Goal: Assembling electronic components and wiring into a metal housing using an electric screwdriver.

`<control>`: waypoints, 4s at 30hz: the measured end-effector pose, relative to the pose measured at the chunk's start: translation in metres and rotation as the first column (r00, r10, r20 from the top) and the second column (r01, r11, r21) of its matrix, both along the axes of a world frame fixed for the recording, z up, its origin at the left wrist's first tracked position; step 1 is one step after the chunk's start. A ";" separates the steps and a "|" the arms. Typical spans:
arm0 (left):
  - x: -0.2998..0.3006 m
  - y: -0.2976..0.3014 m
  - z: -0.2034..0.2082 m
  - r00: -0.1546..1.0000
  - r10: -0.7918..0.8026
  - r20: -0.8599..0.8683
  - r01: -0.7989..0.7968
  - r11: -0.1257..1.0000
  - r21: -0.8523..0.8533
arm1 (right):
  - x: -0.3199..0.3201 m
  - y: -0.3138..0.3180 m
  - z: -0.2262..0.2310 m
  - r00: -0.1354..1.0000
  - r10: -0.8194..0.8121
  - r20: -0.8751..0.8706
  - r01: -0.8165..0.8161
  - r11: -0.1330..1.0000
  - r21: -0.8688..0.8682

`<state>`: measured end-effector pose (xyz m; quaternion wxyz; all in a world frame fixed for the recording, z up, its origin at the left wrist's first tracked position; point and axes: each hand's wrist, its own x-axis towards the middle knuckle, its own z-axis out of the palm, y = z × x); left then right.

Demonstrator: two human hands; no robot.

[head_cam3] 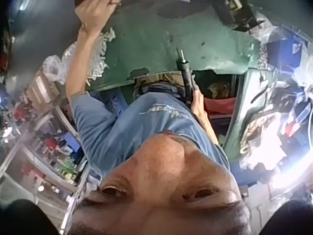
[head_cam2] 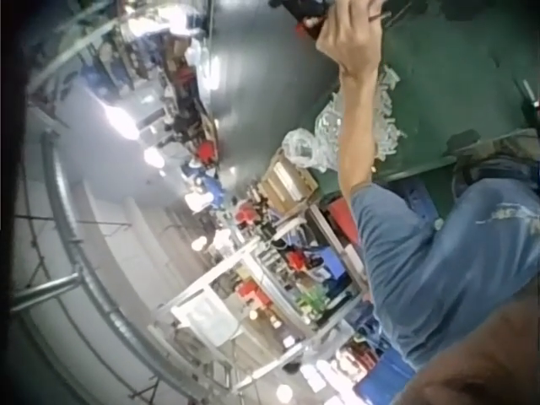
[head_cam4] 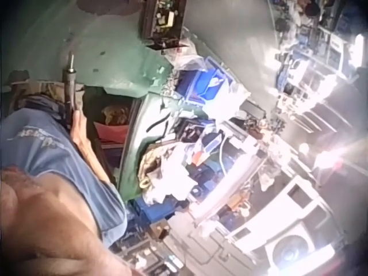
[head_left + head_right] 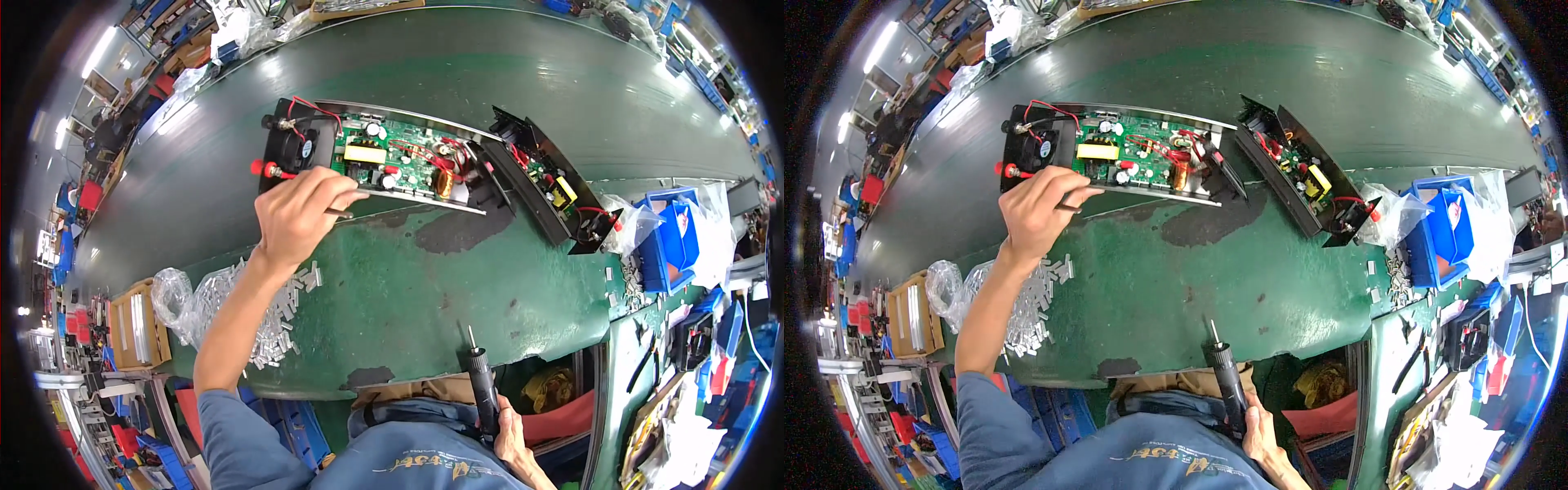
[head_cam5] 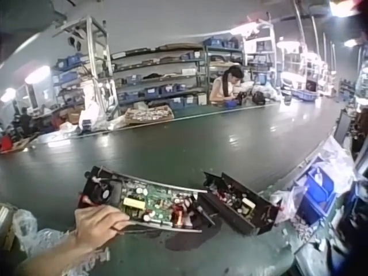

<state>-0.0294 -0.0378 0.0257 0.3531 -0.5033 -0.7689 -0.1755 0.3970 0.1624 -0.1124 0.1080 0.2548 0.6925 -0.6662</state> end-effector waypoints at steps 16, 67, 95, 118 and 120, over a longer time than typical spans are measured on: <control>-0.128 0.058 -0.046 0.896 0.396 0.199 -0.403 0.915 -0.008 | 0.004 0.006 -0.013 0.998 0.014 -0.056 -0.015 1.000 -0.021; 0.089 -0.005 -0.010 0.615 0.168 0.770 -0.285 0.958 0.018 | -0.047 0.013 0.010 0.787 -0.128 -0.604 0.410 0.840 0.355; 0.081 -0.003 -0.058 0.932 -0.158 0.327 0.086 0.970 0.226 | -0.153 0.025 0.087 0.669 0.721 -0.178 -0.016 0.254 0.967; 0.048 -0.069 -0.082 -0.239 -0.178 0.955 0.113 0.971 0.210 | -0.156 0.047 0.092 0.694 0.691 -0.203 -0.044 0.322 0.946; 0.056 -0.053 -0.063 -0.168 -0.166 0.972 0.176 0.965 0.195 | -0.156 0.047 0.092 0.700 0.684 -0.207 -0.041 0.327 0.944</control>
